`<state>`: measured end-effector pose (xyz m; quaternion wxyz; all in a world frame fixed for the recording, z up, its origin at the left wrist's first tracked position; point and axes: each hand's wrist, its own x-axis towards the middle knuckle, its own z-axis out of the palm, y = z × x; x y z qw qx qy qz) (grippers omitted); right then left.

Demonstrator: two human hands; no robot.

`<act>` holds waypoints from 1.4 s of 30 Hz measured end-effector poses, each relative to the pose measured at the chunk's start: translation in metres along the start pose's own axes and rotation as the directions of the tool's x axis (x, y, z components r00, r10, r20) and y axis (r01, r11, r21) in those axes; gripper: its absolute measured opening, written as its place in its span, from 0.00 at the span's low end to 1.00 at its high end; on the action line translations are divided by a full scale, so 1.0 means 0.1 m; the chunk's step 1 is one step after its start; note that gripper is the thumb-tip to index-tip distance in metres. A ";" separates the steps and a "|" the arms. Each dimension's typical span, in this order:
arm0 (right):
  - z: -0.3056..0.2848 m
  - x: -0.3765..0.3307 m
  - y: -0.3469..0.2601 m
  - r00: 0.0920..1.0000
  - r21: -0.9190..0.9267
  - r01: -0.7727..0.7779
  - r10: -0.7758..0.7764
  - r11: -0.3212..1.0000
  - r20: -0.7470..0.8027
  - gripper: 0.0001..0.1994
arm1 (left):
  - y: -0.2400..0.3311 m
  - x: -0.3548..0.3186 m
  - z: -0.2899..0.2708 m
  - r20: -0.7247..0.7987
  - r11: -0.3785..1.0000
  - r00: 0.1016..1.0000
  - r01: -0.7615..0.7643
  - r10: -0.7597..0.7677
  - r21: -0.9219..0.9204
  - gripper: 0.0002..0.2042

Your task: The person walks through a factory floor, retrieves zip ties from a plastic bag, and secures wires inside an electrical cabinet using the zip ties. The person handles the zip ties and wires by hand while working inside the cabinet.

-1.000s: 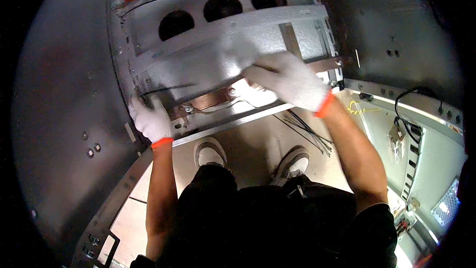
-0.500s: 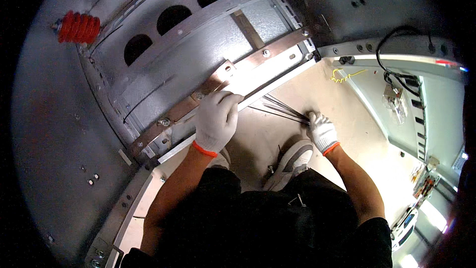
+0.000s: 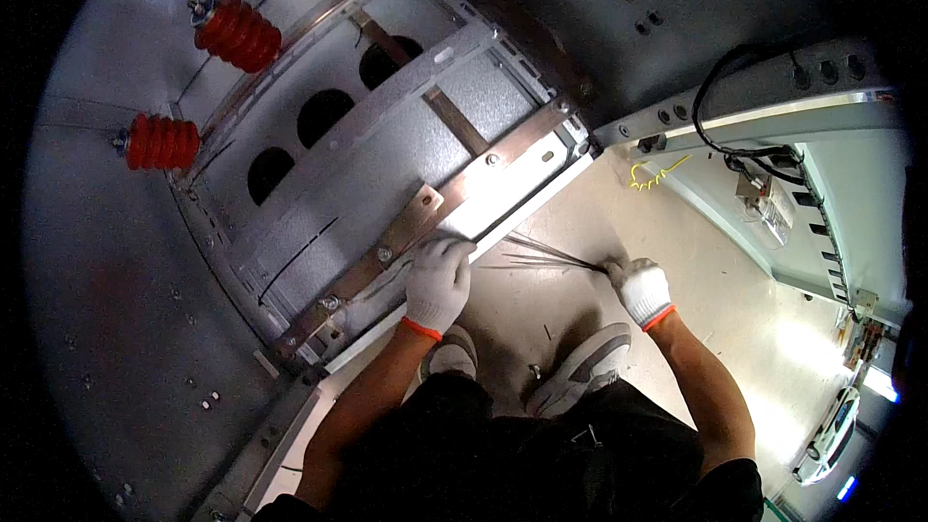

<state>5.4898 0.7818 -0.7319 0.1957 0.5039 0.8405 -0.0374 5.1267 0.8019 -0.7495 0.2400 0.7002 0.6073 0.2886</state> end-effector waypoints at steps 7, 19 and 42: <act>-0.24 -0.22 0.22 0.990 0.093 0.099 -0.089 0.991 -0.109 0.08 | -0.05 -0.03 0.06 0.028 1.000 1.000 0.011 -0.012 0.014 0.10; -0.50 -0.26 0.16 1.000 0.172 -0.016 0.014 0.985 0.015 0.05 | -0.10 -0.04 0.08 -0.012 1.000 1.000 -0.001 0.001 -0.023 0.10; 0.26 0.13 -0.08 0.972 -0.118 -0.120 0.141 0.986 0.189 0.20 | -0.07 0.00 0.07 0.021 1.000 1.000 -0.016 0.016 -0.018 0.08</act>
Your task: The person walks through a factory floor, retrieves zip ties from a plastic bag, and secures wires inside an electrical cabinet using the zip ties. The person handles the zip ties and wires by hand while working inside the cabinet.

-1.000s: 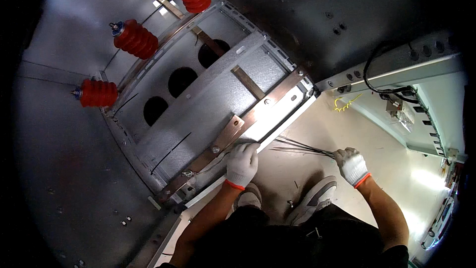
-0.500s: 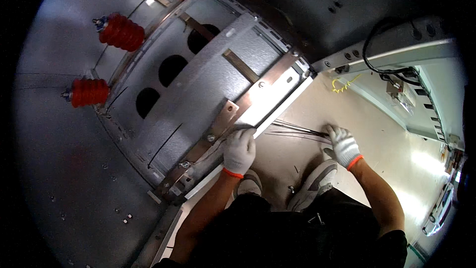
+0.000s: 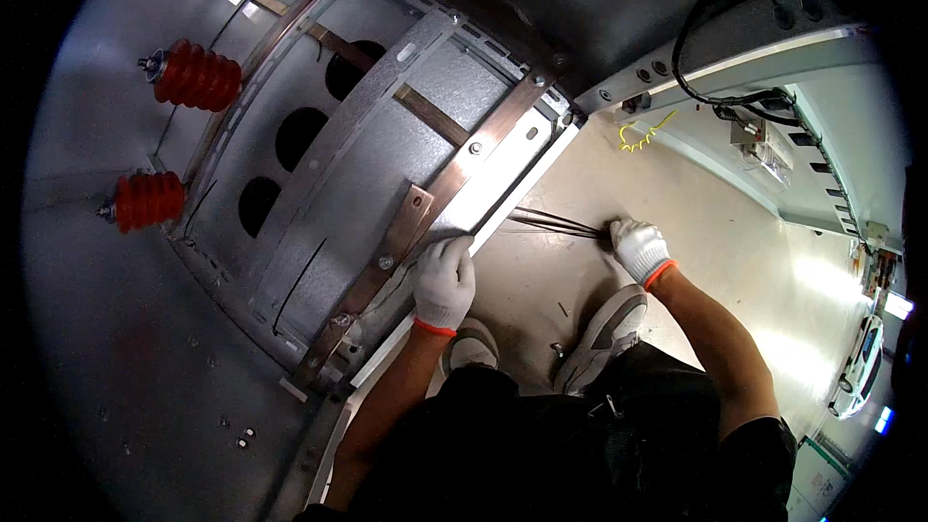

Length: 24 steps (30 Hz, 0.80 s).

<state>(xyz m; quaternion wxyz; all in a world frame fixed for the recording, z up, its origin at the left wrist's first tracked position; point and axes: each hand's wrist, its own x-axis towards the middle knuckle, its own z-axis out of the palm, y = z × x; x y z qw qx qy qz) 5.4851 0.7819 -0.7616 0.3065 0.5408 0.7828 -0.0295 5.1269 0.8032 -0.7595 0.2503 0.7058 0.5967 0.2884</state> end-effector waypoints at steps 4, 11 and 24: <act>0.06 -0.01 0.13 0.996 0.136 -0.085 0.083 0.987 0.022 0.09 | 0.00 -0.01 -0.02 0.023 1.000 0.999 0.024 -0.024 -0.016 0.08; -0.52 -0.44 0.61 0.996 0.081 -0.094 0.094 0.992 0.003 0.05 | 0.27 0.19 -0.11 -0.042 0.995 0.998 0.046 -0.050 -0.092 0.13; -1.97 -0.51 0.61 0.962 0.658 0.271 -0.197 0.702 -0.186 0.15 | 1.41 0.35 0.17 0.847 0.982 0.498 -0.082 0.188 -0.170 0.18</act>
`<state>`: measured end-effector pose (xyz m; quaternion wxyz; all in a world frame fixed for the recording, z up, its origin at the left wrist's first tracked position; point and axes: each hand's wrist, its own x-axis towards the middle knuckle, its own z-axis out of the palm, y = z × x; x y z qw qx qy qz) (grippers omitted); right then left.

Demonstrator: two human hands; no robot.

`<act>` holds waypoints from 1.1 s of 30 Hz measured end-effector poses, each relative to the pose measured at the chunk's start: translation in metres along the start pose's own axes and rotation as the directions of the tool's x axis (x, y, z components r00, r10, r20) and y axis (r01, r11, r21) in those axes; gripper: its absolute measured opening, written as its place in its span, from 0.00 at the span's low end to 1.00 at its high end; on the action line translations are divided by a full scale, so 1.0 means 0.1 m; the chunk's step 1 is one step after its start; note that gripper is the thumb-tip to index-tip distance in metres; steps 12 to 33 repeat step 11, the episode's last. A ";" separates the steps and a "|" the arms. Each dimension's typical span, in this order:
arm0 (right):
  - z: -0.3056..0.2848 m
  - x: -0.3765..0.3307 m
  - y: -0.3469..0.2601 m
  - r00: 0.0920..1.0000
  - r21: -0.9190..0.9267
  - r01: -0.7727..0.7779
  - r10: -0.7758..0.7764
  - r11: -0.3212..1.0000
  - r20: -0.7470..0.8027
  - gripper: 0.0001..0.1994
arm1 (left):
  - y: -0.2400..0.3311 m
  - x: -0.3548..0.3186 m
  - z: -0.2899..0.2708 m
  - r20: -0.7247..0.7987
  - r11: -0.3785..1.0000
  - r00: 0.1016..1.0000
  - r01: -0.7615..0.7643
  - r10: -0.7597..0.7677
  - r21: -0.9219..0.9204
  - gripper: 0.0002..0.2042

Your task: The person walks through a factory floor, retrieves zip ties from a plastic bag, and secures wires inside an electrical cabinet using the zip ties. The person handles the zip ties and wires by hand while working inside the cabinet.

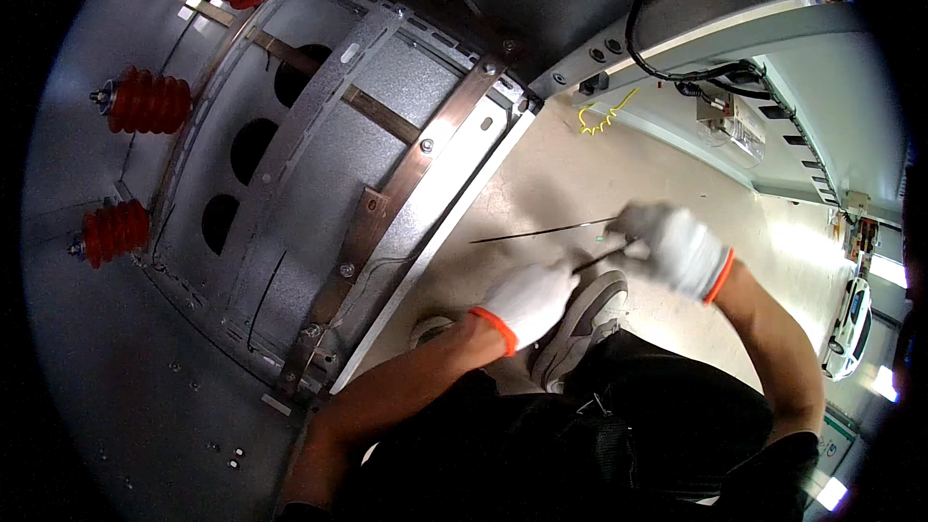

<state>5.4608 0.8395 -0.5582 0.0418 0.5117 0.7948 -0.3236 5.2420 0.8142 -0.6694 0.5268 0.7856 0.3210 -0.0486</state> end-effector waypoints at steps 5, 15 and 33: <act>0.80 -0.28 1.32 0.765 -0.171 -0.636 0.644 0.752 -0.017 0.21 | -0.53 -0.20 0.30 -0.031 0.925 0.993 0.092 -0.111 -0.369 0.22; 1.50 -0.09 1.46 0.719 -0.249 -0.672 0.695 0.697 0.005 0.20 | -0.68 -0.38 0.26 0.073 0.856 0.968 0.246 -0.240 -0.454 0.21; 1.50 -0.09 1.46 0.719 -0.249 -0.672 0.695 0.697 0.005 0.20 | -0.68 -0.38 0.26 0.073 0.856 0.968 0.246 -0.240 -0.454 0.21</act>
